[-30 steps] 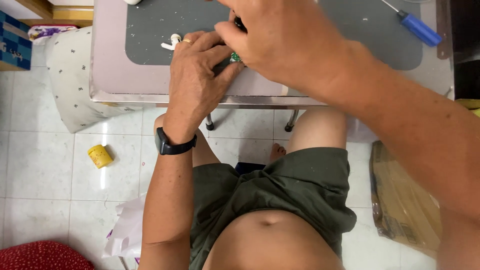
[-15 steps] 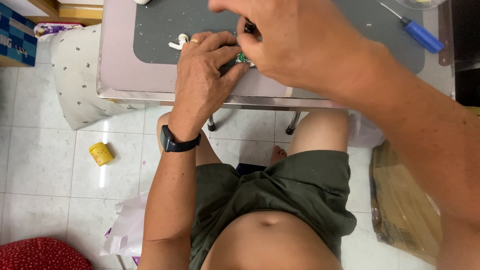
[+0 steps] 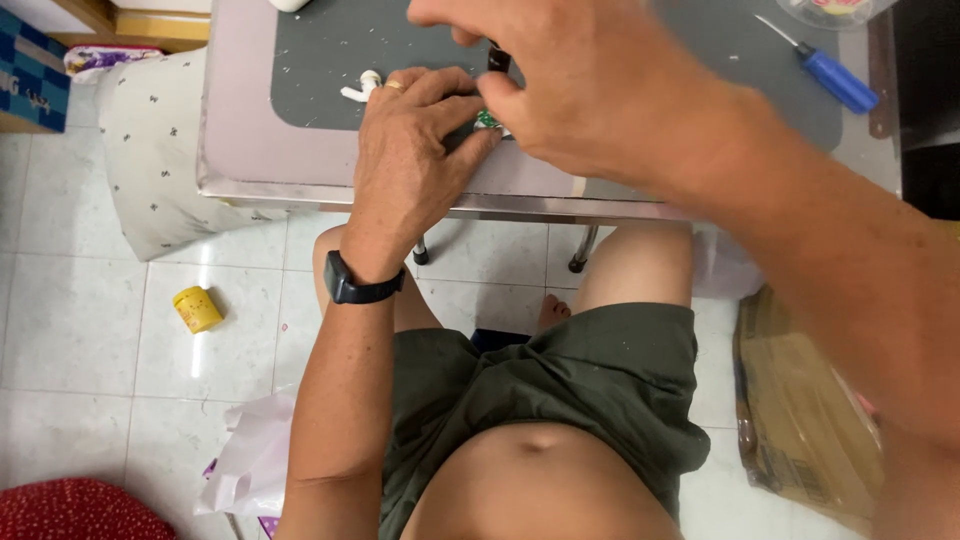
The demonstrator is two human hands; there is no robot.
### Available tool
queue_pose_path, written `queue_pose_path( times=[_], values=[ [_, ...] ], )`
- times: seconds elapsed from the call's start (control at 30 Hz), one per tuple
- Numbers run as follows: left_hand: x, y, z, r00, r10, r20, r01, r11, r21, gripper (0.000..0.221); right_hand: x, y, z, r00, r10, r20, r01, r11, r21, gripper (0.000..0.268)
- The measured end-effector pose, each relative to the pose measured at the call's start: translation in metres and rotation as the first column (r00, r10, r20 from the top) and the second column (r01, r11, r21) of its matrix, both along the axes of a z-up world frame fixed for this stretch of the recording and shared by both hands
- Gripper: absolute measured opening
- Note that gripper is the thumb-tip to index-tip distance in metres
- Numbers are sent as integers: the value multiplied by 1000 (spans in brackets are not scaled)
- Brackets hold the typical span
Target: Inspecting and performing minor adjustments on a small electronic circuit board using a hobby knife.
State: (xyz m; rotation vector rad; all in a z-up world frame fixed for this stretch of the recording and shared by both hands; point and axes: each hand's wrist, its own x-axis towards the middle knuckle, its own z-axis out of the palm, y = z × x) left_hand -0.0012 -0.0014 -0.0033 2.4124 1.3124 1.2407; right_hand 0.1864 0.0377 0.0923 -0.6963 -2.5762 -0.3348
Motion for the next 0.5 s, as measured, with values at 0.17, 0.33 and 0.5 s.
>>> queue_pose_path(
  times=[0.17, 0.33, 0.5],
  values=[
    [-3, 3, -1, 999, 23, -23, -22, 999, 37, 17, -10, 4, 2, 991, 74, -110, -89, 987, -137, 20],
    [-3, 5, -10, 999, 40, -24, -40, 999, -25, 15, -10, -1, 12, 987, 96, -126, -129, 948, -290, 53],
    [-4, 5, -10, 999, 34, -26, -35, 999, -38, 18, -5, -1, 7, 994, 10, -106, -37, 966, -257, 31]
  ],
)
